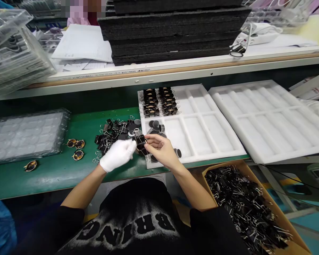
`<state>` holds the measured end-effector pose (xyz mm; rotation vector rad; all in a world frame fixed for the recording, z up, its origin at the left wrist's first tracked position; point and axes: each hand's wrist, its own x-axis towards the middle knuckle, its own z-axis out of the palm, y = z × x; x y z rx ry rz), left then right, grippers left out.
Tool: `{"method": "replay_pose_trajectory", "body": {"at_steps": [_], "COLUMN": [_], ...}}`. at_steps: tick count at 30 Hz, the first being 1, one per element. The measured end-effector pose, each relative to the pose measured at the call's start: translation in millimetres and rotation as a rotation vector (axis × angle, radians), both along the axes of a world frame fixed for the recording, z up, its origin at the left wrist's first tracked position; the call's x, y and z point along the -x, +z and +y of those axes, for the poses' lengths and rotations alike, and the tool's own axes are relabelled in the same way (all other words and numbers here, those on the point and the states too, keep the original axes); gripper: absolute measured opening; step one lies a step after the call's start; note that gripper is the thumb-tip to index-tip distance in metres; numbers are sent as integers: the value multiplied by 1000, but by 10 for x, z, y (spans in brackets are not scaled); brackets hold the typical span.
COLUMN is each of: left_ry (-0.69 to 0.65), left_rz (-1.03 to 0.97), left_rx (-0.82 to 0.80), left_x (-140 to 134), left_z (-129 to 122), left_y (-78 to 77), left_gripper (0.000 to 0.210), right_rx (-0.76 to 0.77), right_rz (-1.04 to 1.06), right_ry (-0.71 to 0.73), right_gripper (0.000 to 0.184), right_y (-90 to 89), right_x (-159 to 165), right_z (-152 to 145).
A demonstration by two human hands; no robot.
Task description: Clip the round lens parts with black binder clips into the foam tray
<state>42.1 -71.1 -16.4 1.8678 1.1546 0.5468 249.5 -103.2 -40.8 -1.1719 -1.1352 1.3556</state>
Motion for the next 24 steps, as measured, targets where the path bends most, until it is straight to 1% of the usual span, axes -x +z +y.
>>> {"method": "replay_pose_trajectory", "body": {"at_steps": [2,3,4,6,7,9,11,15,19,24], "left_ry": [68,57,18,-53,-43,49,143,235,277,258], "left_rz": [37,58,78,66,21,-95,-171,-200,-206,-199], "left_rx": [-66,-93,-111,-102,-81,-33,-11,-4,29,113], "left_x": [84,106,111,76,43,-34,-102,-179,-196,-190], "left_z": [104,148,181,209,204,167,115,38,26,17], "left_y": [84,121,148,159,143,77,-4,-119,-147,-152], "left_gripper": [42,40,38,46,52,59,58,54,55,56], "right_rx": [-4,-3,1,17,28,54,68,67,72,105], "right_rz": [-22,-36,-46,-46,-38,-16,-6,4,16,59], "right_ry": [54,77,91,97,89,57,18,-55,-79,9], "right_gripper": [40,39,38,40,40,40,40,41,41,39], "right_y": [-8,-6,-2,4,2,-11,-31,-60,-76,-89], "right_x": [14,22,33,62,77,101,113,110,93,66], "right_z": [-19,-30,-41,-63,-73,-92,-113,-159,-173,-143]}}
